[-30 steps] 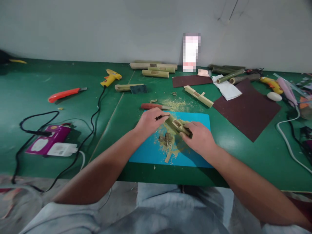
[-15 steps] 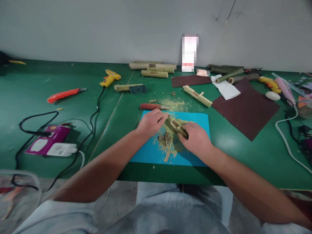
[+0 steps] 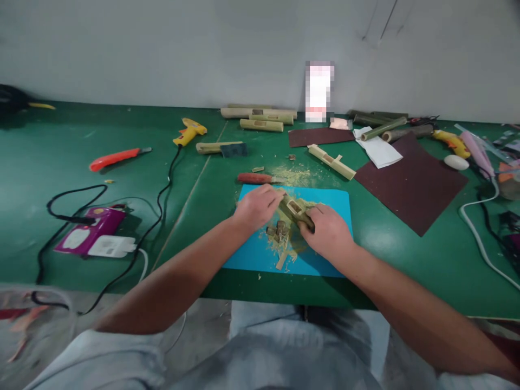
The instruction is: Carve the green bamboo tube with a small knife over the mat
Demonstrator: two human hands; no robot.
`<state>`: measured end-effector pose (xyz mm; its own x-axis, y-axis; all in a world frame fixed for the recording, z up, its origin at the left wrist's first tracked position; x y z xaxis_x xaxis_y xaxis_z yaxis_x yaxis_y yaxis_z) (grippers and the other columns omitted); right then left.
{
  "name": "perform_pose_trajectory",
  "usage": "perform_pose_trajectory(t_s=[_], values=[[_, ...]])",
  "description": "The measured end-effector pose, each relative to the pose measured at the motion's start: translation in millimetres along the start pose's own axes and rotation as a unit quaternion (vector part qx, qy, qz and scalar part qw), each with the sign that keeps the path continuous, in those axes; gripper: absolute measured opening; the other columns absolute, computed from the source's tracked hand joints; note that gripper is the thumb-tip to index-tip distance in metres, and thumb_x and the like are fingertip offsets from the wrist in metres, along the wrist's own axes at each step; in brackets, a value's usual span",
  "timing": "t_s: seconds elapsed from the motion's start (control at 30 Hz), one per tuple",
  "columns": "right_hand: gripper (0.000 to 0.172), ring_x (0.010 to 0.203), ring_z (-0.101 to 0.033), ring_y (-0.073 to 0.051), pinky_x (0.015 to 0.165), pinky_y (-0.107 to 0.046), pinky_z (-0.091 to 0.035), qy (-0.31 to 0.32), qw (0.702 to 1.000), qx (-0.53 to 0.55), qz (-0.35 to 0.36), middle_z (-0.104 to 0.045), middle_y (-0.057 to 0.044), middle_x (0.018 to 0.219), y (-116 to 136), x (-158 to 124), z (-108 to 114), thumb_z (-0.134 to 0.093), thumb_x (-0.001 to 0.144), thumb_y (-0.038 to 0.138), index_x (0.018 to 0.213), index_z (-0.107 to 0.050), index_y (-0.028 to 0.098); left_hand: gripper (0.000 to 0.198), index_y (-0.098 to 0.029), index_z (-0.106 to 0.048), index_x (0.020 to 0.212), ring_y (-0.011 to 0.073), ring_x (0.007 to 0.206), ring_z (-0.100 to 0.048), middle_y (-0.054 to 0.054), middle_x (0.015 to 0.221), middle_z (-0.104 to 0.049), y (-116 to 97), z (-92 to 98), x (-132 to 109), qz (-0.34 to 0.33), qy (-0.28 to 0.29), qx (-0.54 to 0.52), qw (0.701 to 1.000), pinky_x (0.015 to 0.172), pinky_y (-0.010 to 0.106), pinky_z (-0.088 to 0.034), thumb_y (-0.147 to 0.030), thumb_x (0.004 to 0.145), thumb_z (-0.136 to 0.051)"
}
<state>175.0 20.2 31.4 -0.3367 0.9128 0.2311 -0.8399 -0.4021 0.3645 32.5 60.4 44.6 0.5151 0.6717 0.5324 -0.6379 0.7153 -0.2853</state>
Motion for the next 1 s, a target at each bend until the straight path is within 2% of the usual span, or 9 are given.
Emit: perform_pose_trajectory(t_s=[0.17, 0.4, 0.77, 1.0], values=[[0.014, 0.091, -0.059, -0.027, 0.081, -0.040, -0.047, 0.002, 1.000, -0.008, -0.002, -0.065, -0.011, 0.089, 0.4, 0.3, 0.0, -0.055, 0.091, 0.028, 0.081, -0.060, 0.021, 0.031, -0.016, -0.071, 0.108, 0.0203, 0.084, -0.066, 0.009, 0.088, -0.067, -1.9, -4.3, -0.7, -0.007, 0.029, 0.023, 0.999, 0.075, 0.033, -0.055, -0.030, 0.103, -0.044], [0.014, 0.093, -0.059, -0.027, 0.082, -0.041, -0.047, 0.004, 1.000, -0.001, 0.002, -0.065, -0.012, 0.091, -0.3, 0.3, -0.5, -0.054, 0.091, 0.029, 0.083, -0.062, 0.021, 0.032, -0.016, -0.071, 0.108, 0.0204, 0.083, -0.065, 0.009, 0.085, -0.066, 0.1, -6.0, 0.7, -0.017, 0.035, 0.052, 0.998, 0.074, 0.033, -0.054, -0.029, 0.103, -0.043], [0.011, 0.090, -0.059, -0.026, 0.080, -0.039, -0.047, -0.009, 1.000, -0.002, 0.002, -0.065, -0.011, 0.090, -0.8, -0.4, -0.2, -0.057, 0.090, 0.028, 0.081, -0.060, 0.021, 0.034, -0.014, -0.069, 0.093, 0.0195, 0.079, -0.062, 0.008, 0.080, -0.064, -2.0, -2.0, 6.5, -0.013, 0.033, 0.036, 0.999, 0.074, 0.032, -0.053, -0.030, 0.103, -0.041], [0.011, 0.090, -0.059, -0.026, 0.079, -0.039, -0.047, -0.015, 1.000, -0.004, 0.005, -0.065, -0.011, 0.089, -1.3, -0.6, 0.2, -0.056, 0.089, 0.027, 0.080, -0.058, 0.022, 0.035, -0.014, -0.069, 0.093, 0.0180, 0.077, -0.062, 0.007, 0.078, -0.063, -3.7, -0.7, 7.6, -0.025, 0.036, 0.046, 0.998, 0.072, 0.030, -0.052, -0.030, 0.103, -0.040]])
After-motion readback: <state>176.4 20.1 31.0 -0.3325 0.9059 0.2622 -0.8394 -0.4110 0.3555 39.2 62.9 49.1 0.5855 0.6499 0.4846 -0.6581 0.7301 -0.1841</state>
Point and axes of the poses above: each hand's wrist, its own x-axis towards the middle knuckle, its own z-axis out of the back of the hand, y = z × x, the point moved 9 cm from there along x, towards the middle knuckle
